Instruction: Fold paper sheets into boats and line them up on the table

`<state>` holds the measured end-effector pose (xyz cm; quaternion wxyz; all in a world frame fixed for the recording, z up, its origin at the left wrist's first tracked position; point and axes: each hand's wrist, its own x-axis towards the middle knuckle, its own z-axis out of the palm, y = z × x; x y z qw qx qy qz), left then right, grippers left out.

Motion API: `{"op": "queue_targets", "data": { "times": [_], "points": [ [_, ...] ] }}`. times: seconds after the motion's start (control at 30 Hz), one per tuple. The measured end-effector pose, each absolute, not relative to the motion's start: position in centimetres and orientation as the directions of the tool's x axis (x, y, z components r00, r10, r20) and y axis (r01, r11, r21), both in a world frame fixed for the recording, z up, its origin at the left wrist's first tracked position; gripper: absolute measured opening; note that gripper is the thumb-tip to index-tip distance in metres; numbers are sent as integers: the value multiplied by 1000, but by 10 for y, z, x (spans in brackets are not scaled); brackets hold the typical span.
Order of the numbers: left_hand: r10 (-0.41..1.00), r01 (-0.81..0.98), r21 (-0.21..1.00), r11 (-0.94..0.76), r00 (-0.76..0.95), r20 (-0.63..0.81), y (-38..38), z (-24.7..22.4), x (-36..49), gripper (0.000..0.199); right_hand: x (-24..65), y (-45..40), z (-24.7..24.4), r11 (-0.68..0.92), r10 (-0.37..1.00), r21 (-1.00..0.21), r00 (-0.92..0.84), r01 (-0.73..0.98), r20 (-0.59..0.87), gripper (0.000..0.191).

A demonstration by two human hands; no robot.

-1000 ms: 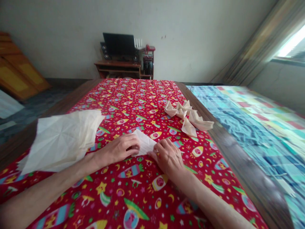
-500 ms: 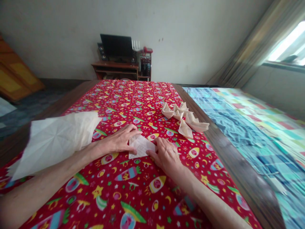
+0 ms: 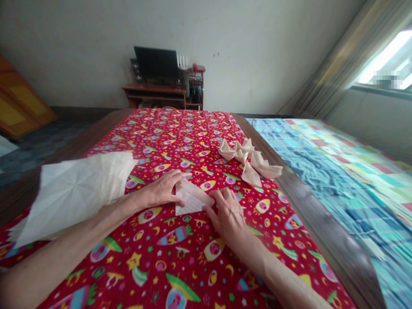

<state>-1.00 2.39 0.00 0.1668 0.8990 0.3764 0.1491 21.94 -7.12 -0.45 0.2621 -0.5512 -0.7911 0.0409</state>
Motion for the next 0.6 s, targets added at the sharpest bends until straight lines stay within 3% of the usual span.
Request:
{"op": "queue_targets", "data": {
  "times": [0.1, 0.27, 0.37, 0.6],
  "points": [
    [715, 607, 412, -680, 675, 184, 26, -2, -11, 76, 220, -68, -9, 409, 882, -377, -255, 831, 396, 19],
    [666, 565, 378, -734, 708, 235, 28, -2, -13, 48, 221, -65, -12, 425, 877, -394, -264, 815, 401, 23],
    [664, 554, 393, -734, 707, 245, 28, -1, -12, 47, 220, -65, -9, 428, 880, -401, -271, 810, 390, 27],
    [696, 559, 458, -691, 684, 216, 28, -2, -12, 52, 214, -64, -6, 444, 877, -400, -296, 802, 380, 4]
  ]
}}
